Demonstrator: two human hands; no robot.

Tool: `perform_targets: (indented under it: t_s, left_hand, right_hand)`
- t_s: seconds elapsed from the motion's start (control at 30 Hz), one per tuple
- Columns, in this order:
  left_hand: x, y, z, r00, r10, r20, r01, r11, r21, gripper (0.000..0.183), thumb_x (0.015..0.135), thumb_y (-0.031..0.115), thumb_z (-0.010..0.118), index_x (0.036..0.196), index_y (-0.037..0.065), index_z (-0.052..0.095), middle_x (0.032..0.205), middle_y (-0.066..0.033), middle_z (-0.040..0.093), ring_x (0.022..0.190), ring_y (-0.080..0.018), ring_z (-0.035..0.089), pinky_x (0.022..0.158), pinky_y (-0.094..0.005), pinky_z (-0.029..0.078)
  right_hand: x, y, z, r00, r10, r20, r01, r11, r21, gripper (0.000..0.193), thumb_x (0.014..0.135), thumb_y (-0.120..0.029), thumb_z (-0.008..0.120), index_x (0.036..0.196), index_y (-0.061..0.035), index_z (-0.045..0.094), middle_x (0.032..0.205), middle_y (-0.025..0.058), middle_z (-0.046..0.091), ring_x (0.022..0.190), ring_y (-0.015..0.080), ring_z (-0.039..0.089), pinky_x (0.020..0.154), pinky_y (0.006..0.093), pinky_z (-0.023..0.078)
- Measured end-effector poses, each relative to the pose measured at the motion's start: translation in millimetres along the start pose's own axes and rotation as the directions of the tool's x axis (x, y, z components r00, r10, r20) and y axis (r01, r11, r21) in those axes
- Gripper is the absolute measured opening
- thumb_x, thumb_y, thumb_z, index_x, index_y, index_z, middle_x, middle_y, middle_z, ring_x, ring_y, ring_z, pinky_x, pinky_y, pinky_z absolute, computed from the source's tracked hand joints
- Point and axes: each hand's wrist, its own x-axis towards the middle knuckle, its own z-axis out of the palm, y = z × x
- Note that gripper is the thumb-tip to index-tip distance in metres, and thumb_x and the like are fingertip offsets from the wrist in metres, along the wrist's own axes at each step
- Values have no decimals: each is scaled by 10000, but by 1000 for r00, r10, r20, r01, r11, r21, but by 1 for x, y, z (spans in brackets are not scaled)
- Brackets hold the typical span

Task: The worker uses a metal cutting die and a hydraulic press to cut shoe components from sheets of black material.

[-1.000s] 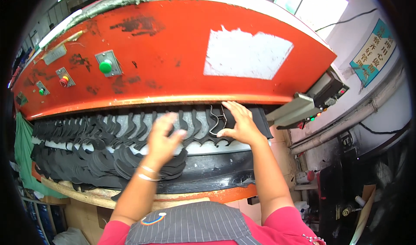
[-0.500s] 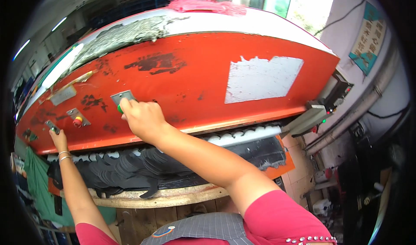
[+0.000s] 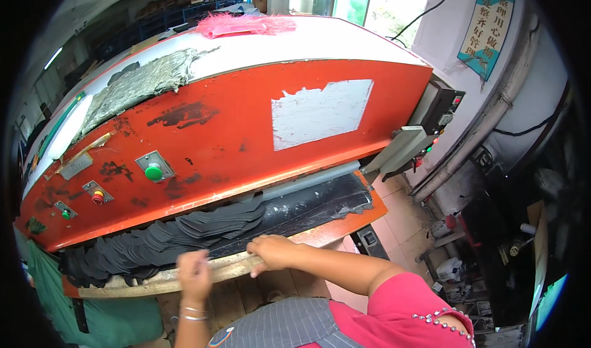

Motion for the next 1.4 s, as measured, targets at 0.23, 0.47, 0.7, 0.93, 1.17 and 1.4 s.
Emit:
perform_targets:
  t_s: [0.23,0.47,0.7,0.93,1.17,1.4]
  left_hand:
    - [-21,57,94,951,-112,288,51,976,211,276,800,271,669,941,33,661,874,-127,587,880,-326,555,800,-430,445]
    - [-40,59,111,954,-219,205,165,954,250,251,788,270,693,742,26,658,785,-141,584,804,-334,544,747,-427,441]
    - [-74,95,89,743,-427,515,290,899,328,301,794,293,698,664,24,658,685,-154,605,738,-329,599,674,-416,474]
    - [-41,135,157,961,-68,267,77,997,-24,271,793,181,698,1004,18,651,1009,-154,638,946,-342,604,853,-409,473]
    - [-83,141,201,908,-66,414,-49,964,261,604,805,251,673,1305,-36,491,1350,-208,499,1271,-321,460,1099,-452,308]
    - [-101,150,190,881,-96,463,-12,974,225,690,830,291,674,1372,-41,405,1425,-228,404,1345,-346,366,1127,-443,254]
  right_hand:
    - [-39,26,41,951,65,-301,-131,970,-205,478,594,-236,820,960,-12,609,986,146,588,994,309,544,868,385,480]
    - [-54,25,58,940,82,-332,-145,975,-171,434,610,-207,809,942,-17,604,968,128,584,987,304,546,848,396,493]
    - [-115,38,60,996,-58,-63,70,973,222,379,713,-306,758,957,-31,668,967,174,645,952,343,591,860,435,470]
    - [-109,116,-2,822,-31,-569,-104,973,-204,167,788,-179,671,910,-64,672,928,87,639,942,293,579,821,413,468]
    - [-136,122,13,846,-261,-465,228,965,-126,111,733,-139,719,751,-58,646,773,69,601,832,280,576,754,389,476]
    - [-172,96,-67,770,248,-587,362,588,723,110,929,-132,584,973,-32,574,879,17,603,762,74,550,678,231,443]
